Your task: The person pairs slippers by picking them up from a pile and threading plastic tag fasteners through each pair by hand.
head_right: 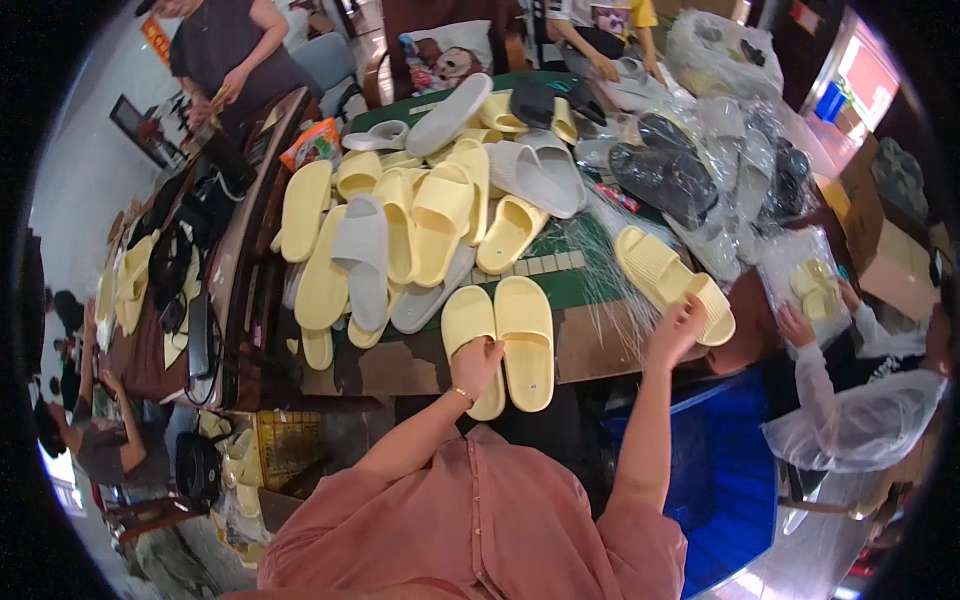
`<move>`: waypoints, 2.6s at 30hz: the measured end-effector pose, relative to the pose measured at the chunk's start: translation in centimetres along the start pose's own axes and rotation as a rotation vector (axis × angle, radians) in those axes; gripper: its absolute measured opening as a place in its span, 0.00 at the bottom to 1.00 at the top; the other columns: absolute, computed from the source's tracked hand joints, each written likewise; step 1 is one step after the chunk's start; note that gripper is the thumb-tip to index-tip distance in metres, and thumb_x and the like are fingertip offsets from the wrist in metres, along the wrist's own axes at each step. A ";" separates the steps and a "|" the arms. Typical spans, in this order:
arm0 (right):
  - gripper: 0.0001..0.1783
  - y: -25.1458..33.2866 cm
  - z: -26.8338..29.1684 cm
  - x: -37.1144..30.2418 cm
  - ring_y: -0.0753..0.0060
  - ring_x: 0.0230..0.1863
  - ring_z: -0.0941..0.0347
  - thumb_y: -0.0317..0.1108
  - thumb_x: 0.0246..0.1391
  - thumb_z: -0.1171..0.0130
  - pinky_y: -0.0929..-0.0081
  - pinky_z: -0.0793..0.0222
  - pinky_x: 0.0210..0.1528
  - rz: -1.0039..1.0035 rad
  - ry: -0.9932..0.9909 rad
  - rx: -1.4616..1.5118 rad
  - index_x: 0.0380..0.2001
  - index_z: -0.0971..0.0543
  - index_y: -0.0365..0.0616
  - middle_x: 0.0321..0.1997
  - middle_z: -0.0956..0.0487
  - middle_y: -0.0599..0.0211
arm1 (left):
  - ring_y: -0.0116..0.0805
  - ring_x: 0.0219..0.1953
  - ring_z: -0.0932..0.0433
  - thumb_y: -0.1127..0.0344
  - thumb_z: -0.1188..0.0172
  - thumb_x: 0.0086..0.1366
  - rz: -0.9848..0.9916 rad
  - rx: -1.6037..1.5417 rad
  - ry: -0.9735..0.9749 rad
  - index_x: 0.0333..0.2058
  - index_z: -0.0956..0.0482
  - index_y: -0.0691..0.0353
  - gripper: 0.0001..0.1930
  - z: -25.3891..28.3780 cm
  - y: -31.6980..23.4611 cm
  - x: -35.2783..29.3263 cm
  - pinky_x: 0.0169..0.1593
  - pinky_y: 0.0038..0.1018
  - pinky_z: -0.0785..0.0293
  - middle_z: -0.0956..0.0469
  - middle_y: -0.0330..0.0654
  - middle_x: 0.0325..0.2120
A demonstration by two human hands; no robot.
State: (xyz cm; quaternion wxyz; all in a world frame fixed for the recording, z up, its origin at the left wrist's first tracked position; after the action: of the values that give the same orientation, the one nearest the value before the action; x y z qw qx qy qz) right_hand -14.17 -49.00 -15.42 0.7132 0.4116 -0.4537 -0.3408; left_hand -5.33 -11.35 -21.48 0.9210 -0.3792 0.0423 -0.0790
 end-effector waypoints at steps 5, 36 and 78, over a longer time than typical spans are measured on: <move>0.22 -2.7 5.6 2.1 0.43 0.47 0.33 0.25 0.46 0.45 0.57 0.37 0.50 0.267 -0.126 -0.493 0.47 0.30 0.34 0.44 0.28 0.46 | 0.47 0.22 0.25 0.58 0.44 0.57 -0.101 0.061 -0.056 0.21 0.27 0.63 0.14 1.6 -1.8 -0.5 0.29 0.37 0.29 0.25 0.49 0.18; 0.15 1.1 3.2 2.3 0.90 0.23 0.40 0.28 0.53 0.43 0.90 0.46 0.23 -0.393 0.201 0.460 0.45 0.25 0.38 0.27 0.28 0.79 | 0.26 0.39 0.28 0.63 0.43 0.63 -0.086 -0.807 0.297 0.53 0.35 0.63 0.22 7.5 -4.2 2.3 0.42 0.21 0.30 0.27 0.41 0.40; 0.26 6.1 -12.8 -19.3 0.50 0.63 0.46 0.41 0.49 0.43 0.54 0.48 0.59 0.473 0.820 -0.230 0.53 0.30 0.48 0.61 0.37 0.58 | 0.54 0.61 0.45 0.53 0.41 0.54 -0.318 0.112 -0.025 0.58 0.41 0.62 0.36 2.3 1.6 -2.2 0.61 0.43 0.47 0.44 0.57 0.59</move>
State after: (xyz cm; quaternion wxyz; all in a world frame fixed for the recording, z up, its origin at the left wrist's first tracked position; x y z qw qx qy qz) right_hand -8.52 -26.23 -20.20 0.9320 0.3160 -0.1757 -0.0269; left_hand -6.98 -8.28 -20.97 0.9170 -0.3300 -0.0344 -0.2214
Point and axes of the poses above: each hand's wrist, its own x-axis towards the middle knuckle, its own z-axis out of the back of the hand, y = z × x, the point moved 7 cm from there along x, towards the middle knuckle
